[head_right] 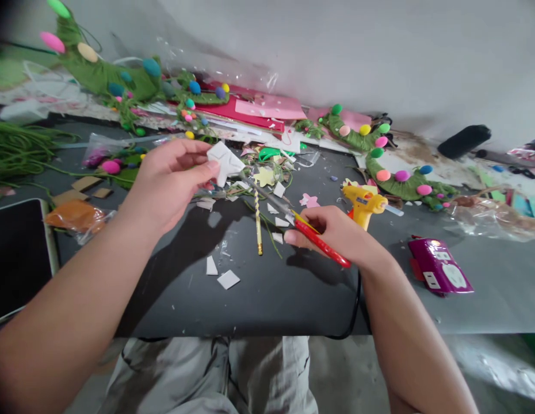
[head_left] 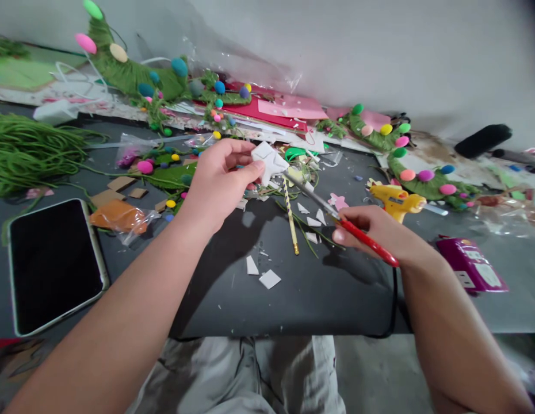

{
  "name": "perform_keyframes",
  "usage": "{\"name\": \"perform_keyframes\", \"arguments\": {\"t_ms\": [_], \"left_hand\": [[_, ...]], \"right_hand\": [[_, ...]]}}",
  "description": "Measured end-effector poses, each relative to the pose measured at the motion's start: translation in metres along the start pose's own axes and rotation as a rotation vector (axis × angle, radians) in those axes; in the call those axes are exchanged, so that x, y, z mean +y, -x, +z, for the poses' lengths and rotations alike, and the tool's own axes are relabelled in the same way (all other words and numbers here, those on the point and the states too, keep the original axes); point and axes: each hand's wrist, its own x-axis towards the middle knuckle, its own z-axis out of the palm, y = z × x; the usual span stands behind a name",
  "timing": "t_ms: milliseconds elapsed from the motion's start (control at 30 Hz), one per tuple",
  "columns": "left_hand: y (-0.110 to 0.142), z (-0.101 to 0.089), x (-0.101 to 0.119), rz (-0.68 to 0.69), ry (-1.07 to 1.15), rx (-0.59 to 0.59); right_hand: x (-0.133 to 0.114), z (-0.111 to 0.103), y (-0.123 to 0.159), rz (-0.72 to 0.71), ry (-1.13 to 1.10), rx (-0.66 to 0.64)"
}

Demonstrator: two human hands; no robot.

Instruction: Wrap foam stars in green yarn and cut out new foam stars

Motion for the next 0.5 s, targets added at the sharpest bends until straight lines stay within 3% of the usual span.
{"name": "perform_keyframes", "arguments": {"t_ms": [67,167,267,333,500], "left_hand": [[0.004,0.005,0.001,-0.115,0.095,-0.026],[0.014,0.017,0.001,-0.282,0.181,-0.118],[0.026,0.03,-0.002,-0.321,0.182,-0.28],[0.031,0.036,-0.005,-0.329,0.157,-0.351],[0.033,0.04,-0.007,-0.363,0.087,-0.368]], "right_hand": [[-0.002,0.009,-0.005,-0.06,-0.2,0.069],[-0.006,0.028,-0.014,-0.105,-0.556,0.274],[-0.006,0.042,-0.021,-0.143,-0.701,0.401],[-0.006,0.045,-0.022,-0.163,-0.744,0.412],[-0.006,0.043,-0.021,-0.156,-0.865,0.337]]}}
